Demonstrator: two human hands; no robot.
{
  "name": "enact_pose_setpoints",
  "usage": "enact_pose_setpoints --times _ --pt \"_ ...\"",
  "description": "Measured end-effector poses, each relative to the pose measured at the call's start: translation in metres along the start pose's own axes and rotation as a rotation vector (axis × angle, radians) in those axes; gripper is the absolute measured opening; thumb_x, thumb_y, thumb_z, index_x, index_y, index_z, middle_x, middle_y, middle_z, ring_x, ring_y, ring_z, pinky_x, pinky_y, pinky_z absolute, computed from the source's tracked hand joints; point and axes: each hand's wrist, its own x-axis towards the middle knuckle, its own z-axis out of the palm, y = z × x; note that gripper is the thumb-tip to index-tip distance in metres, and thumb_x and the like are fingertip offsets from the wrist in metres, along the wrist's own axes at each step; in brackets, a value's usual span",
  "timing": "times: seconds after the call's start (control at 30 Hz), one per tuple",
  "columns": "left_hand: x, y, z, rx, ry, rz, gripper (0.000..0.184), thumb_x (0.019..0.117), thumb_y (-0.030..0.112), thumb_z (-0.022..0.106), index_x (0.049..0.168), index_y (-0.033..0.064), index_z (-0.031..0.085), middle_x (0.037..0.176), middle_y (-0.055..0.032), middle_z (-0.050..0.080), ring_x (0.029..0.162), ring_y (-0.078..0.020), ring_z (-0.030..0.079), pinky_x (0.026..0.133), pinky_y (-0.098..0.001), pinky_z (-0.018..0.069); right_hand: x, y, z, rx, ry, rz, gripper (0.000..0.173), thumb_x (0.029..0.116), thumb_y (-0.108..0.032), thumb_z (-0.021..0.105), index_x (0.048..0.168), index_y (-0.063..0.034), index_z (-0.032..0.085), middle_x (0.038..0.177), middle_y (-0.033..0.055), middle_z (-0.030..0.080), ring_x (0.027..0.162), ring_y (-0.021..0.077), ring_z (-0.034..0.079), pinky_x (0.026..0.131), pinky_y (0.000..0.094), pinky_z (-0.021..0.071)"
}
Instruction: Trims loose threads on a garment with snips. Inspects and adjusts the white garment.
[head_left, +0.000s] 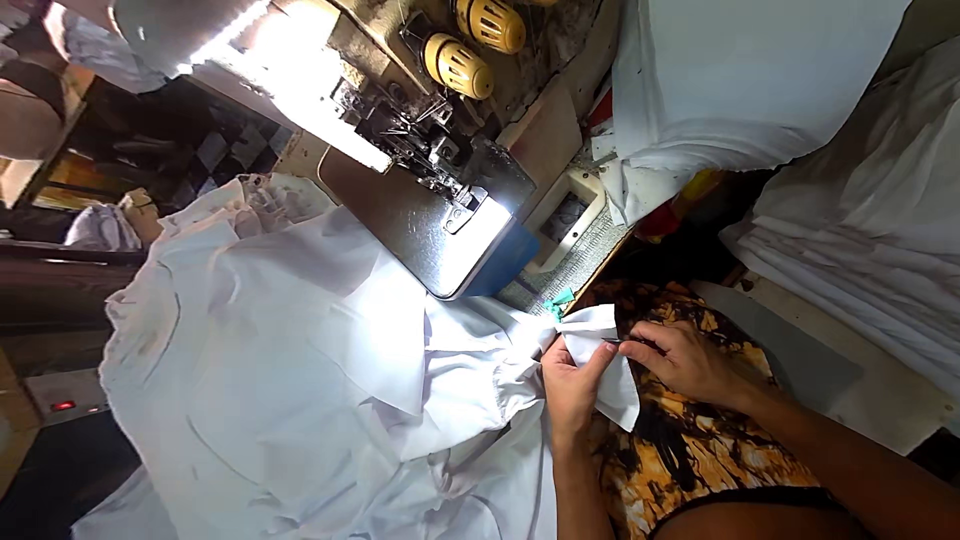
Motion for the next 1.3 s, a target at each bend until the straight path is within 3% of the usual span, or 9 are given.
enact_pose_setpoints --times 0.6,0.8,0.93,1.3 --pt "-0.0002 0.0021 0.0009 0.012 0.0 -0.006 0.018 0.0786 -0.011 0.074 0.094 -0.0045 0.069 0.077 -0.0076 0.074 0.068 -0.0111 0.073 0.067 -0.0275 0.0628 0.0 -0.0002 -0.0013 0.005 -0.007 -0.001 0.054 0.1049 -0.053 0.045 0.084 -0.0078 0.066 0.057 -0.0029 0.046 0.052 0.0032 0.044 0.049 0.021 0.0348" --pt "-0.0009 0.0042 0.0013 0.021 -0.001 -0.011 0.018 0.0785 -0.01 0.077 0.093 -0.0041 0.069 0.076 -0.0083 0.074 0.067 -0.0117 0.073 0.066 -0.0278 0.0629 0.0014 0.0013 -0.0015 0.02 0.016 -0.017 0.051 0.1071 -0.045 0.045 0.073 -0.0098 0.056 0.055 -0.0053 0.037 0.049 0.0018 0.037 0.047 0.0204 0.0283" --pt "-0.0008 0.0033 0.001 0.034 -0.004 -0.011 0.017 0.079 -0.009 0.077 0.093 -0.004 0.069 0.076 -0.0078 0.074 0.067 -0.0116 0.073 0.066 -0.0279 0.0628 0.0005 0.0008 -0.002 0.036 0.012 0.013 0.051 0.1066 -0.046 0.046 0.072 -0.0103 0.056 0.055 -0.0059 0.037 0.049 0.0008 0.037 0.048 0.0196 0.0284" --pt "0.0039 0.0007 -0.0012 -0.146 -0.024 0.023 0.016 0.0891 -0.006 0.066 0.105 -0.0065 0.065 0.088 -0.0088 0.075 0.079 -0.0123 0.074 0.077 -0.0308 0.0631 -0.0005 0.0015 -0.0012 0.057 0.037 0.024 0.049 0.1067 -0.046 0.046 0.076 -0.0096 0.059 0.056 -0.0059 0.041 0.051 -0.0003 0.039 0.049 0.0184 0.0303"
